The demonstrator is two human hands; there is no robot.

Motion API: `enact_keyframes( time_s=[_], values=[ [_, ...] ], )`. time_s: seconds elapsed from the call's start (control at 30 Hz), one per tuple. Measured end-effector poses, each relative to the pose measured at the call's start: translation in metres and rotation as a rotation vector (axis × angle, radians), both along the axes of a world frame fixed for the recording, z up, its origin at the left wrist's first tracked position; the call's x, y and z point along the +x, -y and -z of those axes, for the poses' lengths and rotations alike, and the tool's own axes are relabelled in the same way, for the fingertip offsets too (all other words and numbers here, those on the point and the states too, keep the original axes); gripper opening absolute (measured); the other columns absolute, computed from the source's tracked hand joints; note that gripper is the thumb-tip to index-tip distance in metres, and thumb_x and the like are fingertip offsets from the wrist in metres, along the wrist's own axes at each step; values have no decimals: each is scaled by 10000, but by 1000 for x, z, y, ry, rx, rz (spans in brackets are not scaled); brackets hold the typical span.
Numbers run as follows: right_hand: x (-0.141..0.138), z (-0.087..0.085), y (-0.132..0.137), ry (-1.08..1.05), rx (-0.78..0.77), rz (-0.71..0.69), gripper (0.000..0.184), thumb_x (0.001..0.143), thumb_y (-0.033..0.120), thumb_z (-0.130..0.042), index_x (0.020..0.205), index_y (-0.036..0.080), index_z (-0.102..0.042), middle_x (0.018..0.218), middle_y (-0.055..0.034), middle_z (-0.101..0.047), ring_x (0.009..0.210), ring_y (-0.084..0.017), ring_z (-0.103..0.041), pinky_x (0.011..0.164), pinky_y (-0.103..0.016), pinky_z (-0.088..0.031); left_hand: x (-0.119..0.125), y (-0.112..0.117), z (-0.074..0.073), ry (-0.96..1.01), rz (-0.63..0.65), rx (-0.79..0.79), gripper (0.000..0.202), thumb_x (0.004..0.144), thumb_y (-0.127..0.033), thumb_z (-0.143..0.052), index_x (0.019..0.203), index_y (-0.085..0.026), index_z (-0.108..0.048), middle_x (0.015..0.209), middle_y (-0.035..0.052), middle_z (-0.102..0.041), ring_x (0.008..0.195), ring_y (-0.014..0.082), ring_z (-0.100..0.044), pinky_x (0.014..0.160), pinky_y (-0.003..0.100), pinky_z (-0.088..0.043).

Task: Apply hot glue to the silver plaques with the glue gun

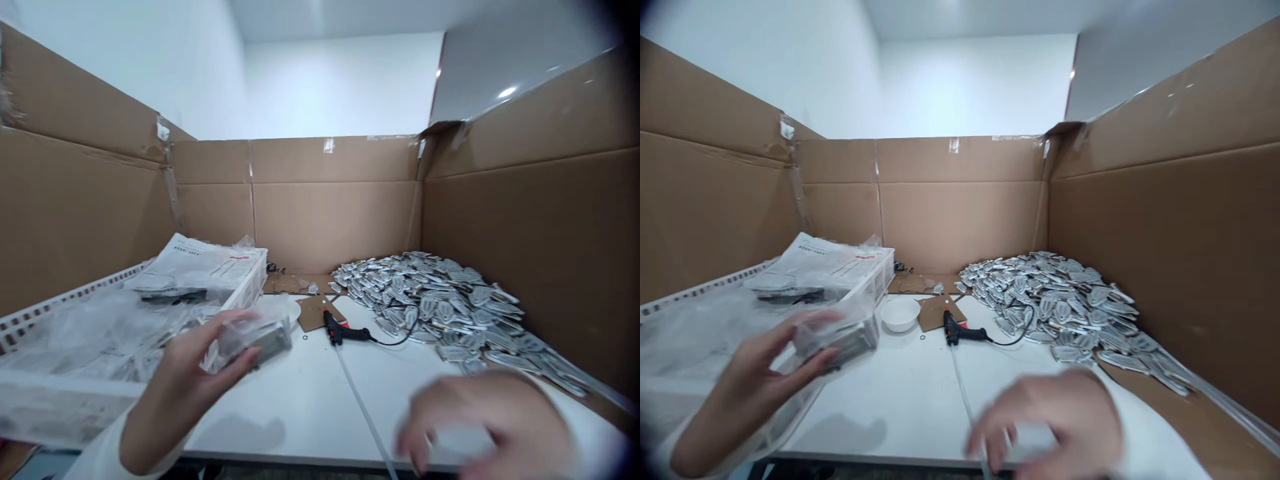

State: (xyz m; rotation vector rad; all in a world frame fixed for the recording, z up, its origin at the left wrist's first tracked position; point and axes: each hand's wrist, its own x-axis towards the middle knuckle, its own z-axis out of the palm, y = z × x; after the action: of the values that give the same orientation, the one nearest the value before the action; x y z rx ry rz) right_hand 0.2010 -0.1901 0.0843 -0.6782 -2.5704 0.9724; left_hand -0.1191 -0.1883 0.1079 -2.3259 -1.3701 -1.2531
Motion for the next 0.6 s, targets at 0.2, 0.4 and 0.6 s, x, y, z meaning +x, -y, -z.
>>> enact_keyframes(
  time_s=[0.2, 0.4, 0.6],
  values=[
    [-63, 4, -71, -499, -231, 116, 494, 617, 444, -670, 969, 155, -477, 832, -47, -580, 628, -83, -508, 521, -202, -396, 70, -46, 24, 313, 127, -135, 244, 756, -375, -501, 924, -199, -490, 792, 11, -599, 685, 144, -558, 581, 229, -435],
    [-89, 27, -97, -862, -329, 242, 349, 712, 480, -548, 656, 176, -387, 541, 32, -542, 393, -49, -439, 381, -173, -328, 74, -68, 26, 302, 112, -210, 245, 726, -423, -509, 805, -200, -444, 689, -28, -530, 567, 116, -488, 522, 221, -381],
    [-90, 48, -134, -779, -385, 467, 233, 726, 350, -508, 630, 192, -367, 436, 89, -437, 342, -56, -400, 331, -161, -316, 66, -101, 57, 238, 177, -535, 339, 725, -488, -453, 889, -191, -446, 672, -12, -575, 569, 140, -525, 556, 255, -395]
  ],
)
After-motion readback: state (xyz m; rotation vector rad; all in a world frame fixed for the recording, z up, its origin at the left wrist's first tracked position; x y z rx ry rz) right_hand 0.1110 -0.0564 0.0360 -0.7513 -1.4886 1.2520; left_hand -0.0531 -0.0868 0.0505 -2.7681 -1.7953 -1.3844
